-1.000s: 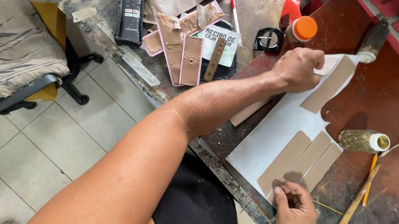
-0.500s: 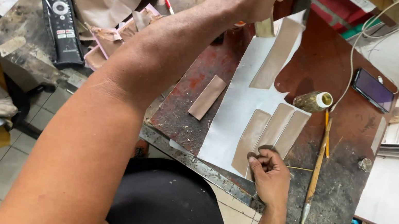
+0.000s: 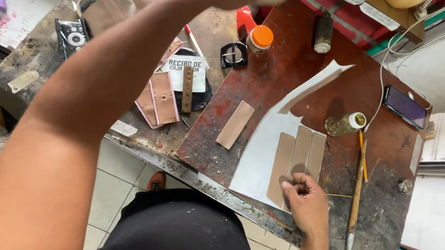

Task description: The person places several rectangular leather strips onto a white cloth on a workbench. They use a brush to apply glue from a jar onto the cloth and then press the leather strips onto the glued areas, smoothing them down. The person repeats this process with additional strips.

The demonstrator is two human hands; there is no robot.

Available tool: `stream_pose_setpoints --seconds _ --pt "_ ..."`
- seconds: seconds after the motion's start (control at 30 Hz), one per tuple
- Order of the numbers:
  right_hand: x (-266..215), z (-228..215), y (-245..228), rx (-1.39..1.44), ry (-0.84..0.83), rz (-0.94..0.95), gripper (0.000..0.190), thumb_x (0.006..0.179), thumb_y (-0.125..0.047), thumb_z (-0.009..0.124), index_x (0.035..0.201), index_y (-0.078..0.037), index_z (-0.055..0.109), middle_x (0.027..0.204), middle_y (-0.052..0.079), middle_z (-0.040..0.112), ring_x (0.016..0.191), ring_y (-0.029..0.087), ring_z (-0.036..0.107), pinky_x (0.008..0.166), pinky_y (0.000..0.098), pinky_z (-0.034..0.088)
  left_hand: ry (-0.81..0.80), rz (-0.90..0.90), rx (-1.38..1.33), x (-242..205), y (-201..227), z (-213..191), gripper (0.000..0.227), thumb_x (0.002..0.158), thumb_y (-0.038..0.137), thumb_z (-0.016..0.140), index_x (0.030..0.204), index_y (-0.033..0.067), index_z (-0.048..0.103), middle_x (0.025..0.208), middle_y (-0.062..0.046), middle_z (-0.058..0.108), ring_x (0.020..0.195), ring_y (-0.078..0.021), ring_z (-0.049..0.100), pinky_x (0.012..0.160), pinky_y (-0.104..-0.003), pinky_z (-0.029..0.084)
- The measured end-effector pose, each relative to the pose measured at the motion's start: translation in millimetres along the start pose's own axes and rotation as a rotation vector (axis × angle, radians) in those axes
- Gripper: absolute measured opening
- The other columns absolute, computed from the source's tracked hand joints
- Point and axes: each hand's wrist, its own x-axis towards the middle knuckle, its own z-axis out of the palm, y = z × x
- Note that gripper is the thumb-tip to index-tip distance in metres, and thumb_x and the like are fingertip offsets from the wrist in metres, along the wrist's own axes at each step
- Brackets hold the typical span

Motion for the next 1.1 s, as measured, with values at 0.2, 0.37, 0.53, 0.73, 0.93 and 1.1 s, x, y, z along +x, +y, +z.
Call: stream_pose_setpoints --seconds 0.2,0.37,0.53,0.73,0.93,1.1 --pt "-33 26 -83 0.245 -0.082 -0.278 0.050 0.082 -0.012 0.084 0.128 -0.002 0.068 0.095 0.018 0.075 0.077 0.020 0.065 0.065 0.0348 0.057 0.041 -0.272 -0.655 -105 36 15 0.031 0.073 -0.011 0.052 0.092 0.0001 0.074 0.074 -0.010 0.064 0.057 -0.0164 0.067 0.048 -0.030 0.055" --pt "-20 86 -124 0.885 -0.388 -0.354 0.058 0.086 -0.008 0.072 0.138 -0.001 0.047 0.119 0.022 0.069 0.086 0.022 0.072 0.060 0.0277 0.065 -0.051 -0.465 -0.858 -188 64 38 0.032 0.075 -0.014 0.052 0.094 -0.0025 0.075 0.075 -0.015 0.068 0.061 -0.0180 0.064 0.054 -0.030 0.055" --pt "-7 122 -118 1.008 0.059 -0.323 0.020 0.090 0.012 0.070 0.099 -0.003 0.061 0.074 0.002 0.051 0.054 0.020 0.068 0.044 0.0297 0.063 -0.098 -0.709 -0.712 -239 62 51 0.029 0.079 0.000 0.061 0.097 0.0097 0.081 0.076 -0.009 0.073 0.069 -0.0120 0.067 0.061 -0.030 0.058" --pt "-35 130 -108 -0.024 0.512 -1.027 0.022 0.076 0.010 0.077 0.087 -0.010 0.077 0.095 0.008 0.071 0.082 0.025 0.070 0.065 0.0319 0.059 -0.165 -0.746 -0.849 -266 71 45 0.021 0.088 0.019 0.075 0.107 0.0143 0.081 0.083 -0.007 0.077 0.078 -0.0088 0.068 0.068 -0.030 0.060" --pt "-81 143 -123 -0.208 0.442 -1.116 0.013 0.083 -0.005 0.080 0.093 -0.013 0.081 0.103 0.009 0.066 0.074 0.025 0.068 0.054 0.0321 0.059 -0.141 -0.658 -0.792 -282 90 35 0.030 0.081 0.010 0.084 0.108 0.0007 0.078 0.089 -0.015 0.074 0.080 -0.0152 0.068 0.064 -0.030 0.061" --pt "-104 121 -115 0.168 0.212 -0.859 0.022 0.083 -0.003 0.075 0.104 -0.006 0.073 0.111 0.015 0.065 0.081 0.024 0.066 0.064 0.0346 0.059 -0.238 -0.665 -0.715 -298 96 24 0.021 0.080 0.002 0.075 0.101 0.0049 0.081 0.083 -0.012 0.075 0.076 -0.0146 0.069 0.061 -0.031 0.060"
